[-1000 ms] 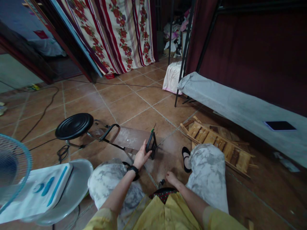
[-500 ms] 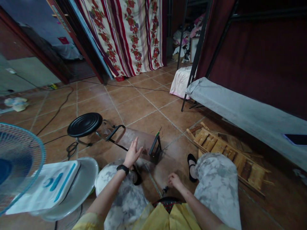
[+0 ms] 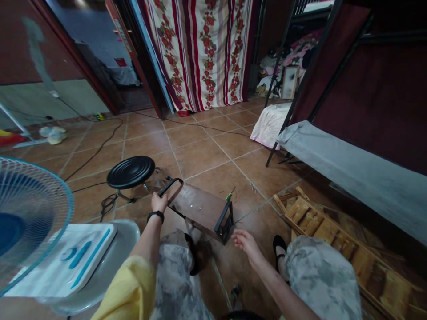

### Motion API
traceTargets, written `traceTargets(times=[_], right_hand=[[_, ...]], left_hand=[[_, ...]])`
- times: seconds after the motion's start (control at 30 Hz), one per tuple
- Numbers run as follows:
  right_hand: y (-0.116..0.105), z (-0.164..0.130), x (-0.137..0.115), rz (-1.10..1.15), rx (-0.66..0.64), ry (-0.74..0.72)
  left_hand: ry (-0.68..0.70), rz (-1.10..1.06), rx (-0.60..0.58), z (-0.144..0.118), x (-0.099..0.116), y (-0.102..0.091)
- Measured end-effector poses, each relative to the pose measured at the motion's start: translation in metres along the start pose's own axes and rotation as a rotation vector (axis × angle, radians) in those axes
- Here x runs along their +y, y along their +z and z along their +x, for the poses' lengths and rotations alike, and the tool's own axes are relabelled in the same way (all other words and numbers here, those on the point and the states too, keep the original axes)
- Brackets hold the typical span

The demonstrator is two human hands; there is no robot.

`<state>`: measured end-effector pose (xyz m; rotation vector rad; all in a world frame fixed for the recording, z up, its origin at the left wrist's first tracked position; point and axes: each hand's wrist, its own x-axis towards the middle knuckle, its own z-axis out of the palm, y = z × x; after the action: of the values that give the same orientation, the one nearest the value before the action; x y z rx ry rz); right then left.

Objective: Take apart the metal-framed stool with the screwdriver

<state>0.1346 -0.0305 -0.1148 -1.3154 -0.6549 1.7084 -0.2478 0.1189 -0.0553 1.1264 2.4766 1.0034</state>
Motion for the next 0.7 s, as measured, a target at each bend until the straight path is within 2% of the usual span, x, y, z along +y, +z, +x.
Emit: traceTargets(times=[0.13,0.2,0.27,0.37,0.47,0.7], right_hand=[[0.045,0.018,-0.031,0.073,-0.056,-0.026],[0.061,0.029,-0.035,0.082,-0.078,-0.016],[0.070,0.038,-0.036,0.095,-0.045,0.014],[0.073,0.044,-0.038,0.193,0.050,0.050],[0.069,0.041,-0.046,0.266,0.044,0.090],[0.052,0.032,-0.058,0.278,0.024,0.117]], left_hand=[[-0.030,-0.021,-0.015,0.017,-0.012,0.009],[-0.028,0.054,-0.024,0.024,-0.012,0.011],[-0.011,0.110,-0.050,0.030,-0.011,0.012],[0.058,0.093,-0.148,0.035,-0.007,0.015],[0.109,0.037,-0.248,0.035,-0.004,0.021],[0.129,0.066,-0.243,0.028,0.008,0.033]])
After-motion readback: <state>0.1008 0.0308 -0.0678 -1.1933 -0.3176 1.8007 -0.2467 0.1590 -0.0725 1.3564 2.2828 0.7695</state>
